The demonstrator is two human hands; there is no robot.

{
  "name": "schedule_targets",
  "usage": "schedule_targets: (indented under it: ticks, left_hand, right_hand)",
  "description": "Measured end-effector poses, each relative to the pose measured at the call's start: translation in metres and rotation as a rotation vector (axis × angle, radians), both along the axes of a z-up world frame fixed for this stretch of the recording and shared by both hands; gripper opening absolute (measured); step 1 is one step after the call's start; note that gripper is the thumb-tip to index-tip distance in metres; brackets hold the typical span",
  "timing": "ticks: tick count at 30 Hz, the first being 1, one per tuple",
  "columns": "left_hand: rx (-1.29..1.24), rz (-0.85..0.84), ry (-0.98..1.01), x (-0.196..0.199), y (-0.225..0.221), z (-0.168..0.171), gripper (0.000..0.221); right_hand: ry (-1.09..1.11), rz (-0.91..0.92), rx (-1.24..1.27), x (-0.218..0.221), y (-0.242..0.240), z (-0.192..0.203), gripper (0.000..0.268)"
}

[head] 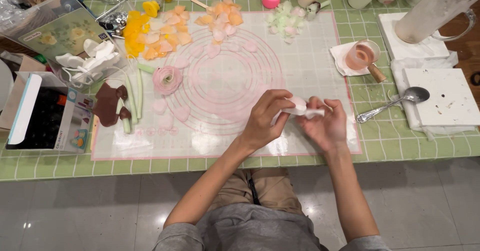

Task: Molding small heart-shaped wax pieces using a silicone mold and pink wax sheets.

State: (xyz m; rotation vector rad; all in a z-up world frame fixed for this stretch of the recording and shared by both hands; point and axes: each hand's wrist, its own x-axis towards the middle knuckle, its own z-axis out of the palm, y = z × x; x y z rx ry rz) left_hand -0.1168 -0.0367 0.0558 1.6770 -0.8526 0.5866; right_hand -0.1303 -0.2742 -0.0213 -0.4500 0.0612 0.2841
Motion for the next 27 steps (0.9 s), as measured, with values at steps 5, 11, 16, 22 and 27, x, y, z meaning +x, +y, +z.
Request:
schedule_targets:
  ticks: [5, 11, 16, 22, 27]
  left_hand:
    - [-0.045, -0.014, -0.045, -0.005, -0.01, -0.02, 0.039]
    - [-0.076, -0.111, -0.013, -0.018, 0.0, 0.011, 0.048]
    - [-0.114, -0.238, 0.19, -0.023, 0.018, 0.036, 0.042]
    - [-0.003, -0.158, 0.29, -0.018, 0.026, 0.033, 0.035]
    - [-0.054, -0.29, 0.468, -0.008, 0.033, 0.015, 0.029]
  right_hand:
    - [-0.328, 0.063, -0.243, -0.023, 0.041, 0.04, 0.054]
    - [-0.448, -0.095, -0.718, -0.031, 0.042, 0.06, 0.07]
    - [-0.532, -0.185, -1.125, -0.033, 0.038, 0.072, 0.066]
    - [-0.547, -0.225, -1.299, -0.031, 0.046, 0.085, 0.057]
    - [-0.612, -0.213, -1.446, -0.03, 0.047, 0.09, 0.058]
